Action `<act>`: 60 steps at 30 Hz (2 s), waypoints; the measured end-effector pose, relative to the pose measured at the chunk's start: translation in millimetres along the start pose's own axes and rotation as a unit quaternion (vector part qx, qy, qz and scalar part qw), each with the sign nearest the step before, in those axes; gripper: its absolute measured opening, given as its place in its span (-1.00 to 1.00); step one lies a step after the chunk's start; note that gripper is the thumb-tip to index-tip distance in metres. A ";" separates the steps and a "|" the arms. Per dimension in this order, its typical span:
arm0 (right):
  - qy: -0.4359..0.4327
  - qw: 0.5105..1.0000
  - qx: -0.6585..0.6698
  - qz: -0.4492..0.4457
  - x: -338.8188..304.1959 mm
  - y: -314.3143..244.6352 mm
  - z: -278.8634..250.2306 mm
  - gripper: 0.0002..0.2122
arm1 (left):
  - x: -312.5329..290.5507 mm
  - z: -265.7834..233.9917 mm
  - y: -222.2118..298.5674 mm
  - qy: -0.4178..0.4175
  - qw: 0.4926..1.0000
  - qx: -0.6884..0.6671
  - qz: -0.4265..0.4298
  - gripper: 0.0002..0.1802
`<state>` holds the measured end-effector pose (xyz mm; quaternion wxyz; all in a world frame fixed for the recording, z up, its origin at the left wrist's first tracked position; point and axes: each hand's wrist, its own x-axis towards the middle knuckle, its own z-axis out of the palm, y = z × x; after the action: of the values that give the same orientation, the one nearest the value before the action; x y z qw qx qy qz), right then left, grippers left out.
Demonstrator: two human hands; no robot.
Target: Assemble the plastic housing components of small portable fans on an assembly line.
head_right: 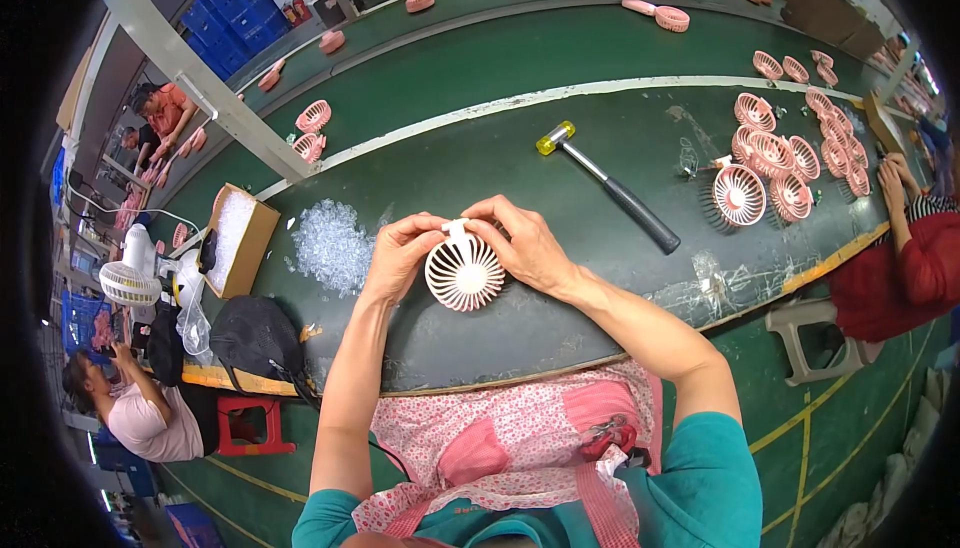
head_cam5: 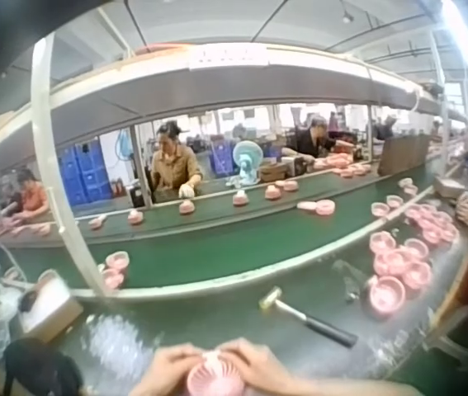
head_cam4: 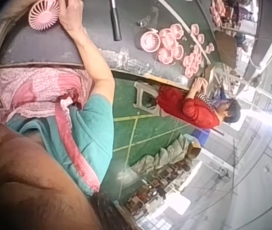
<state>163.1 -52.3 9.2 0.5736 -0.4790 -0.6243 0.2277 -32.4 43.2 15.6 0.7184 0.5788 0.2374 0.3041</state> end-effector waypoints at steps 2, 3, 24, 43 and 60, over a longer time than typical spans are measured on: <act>0.035 0.999 -0.005 0.003 1.4 -0.6 -0.1 -0.85 | 0.8 -1.1 5.1 -0.009 1.000 -0.002 0.006 -0.84; 0.049 0.999 -0.004 0.015 2.7 -1.4 0.8 -0.87 | -1.0 0.2 8.2 -0.006 1.000 -0.008 -0.001 -0.82; 0.068 0.987 -0.133 -0.065 10.3 -0.6 -2.4 -0.92 | 0.0 15.4 -7.5 0.103 0.983 -0.153 -0.010 -0.81; 0.002 0.991 -0.127 -0.046 14.5 -14.6 -5.4 -0.87 | 1.6 16.5 -12.3 0.066 0.983 -0.169 -0.034 -0.83; 0.188 0.981 -0.030 0.021 96.3 35.4 -41.1 -0.86 | 7.6 -15.6 -12.5 0.276 0.879 0.345 0.181 -0.85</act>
<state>224.7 35.1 37.4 0.6613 -0.5432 -0.5015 0.1265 -35.9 57.5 0.1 0.3109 0.7154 0.4069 0.4753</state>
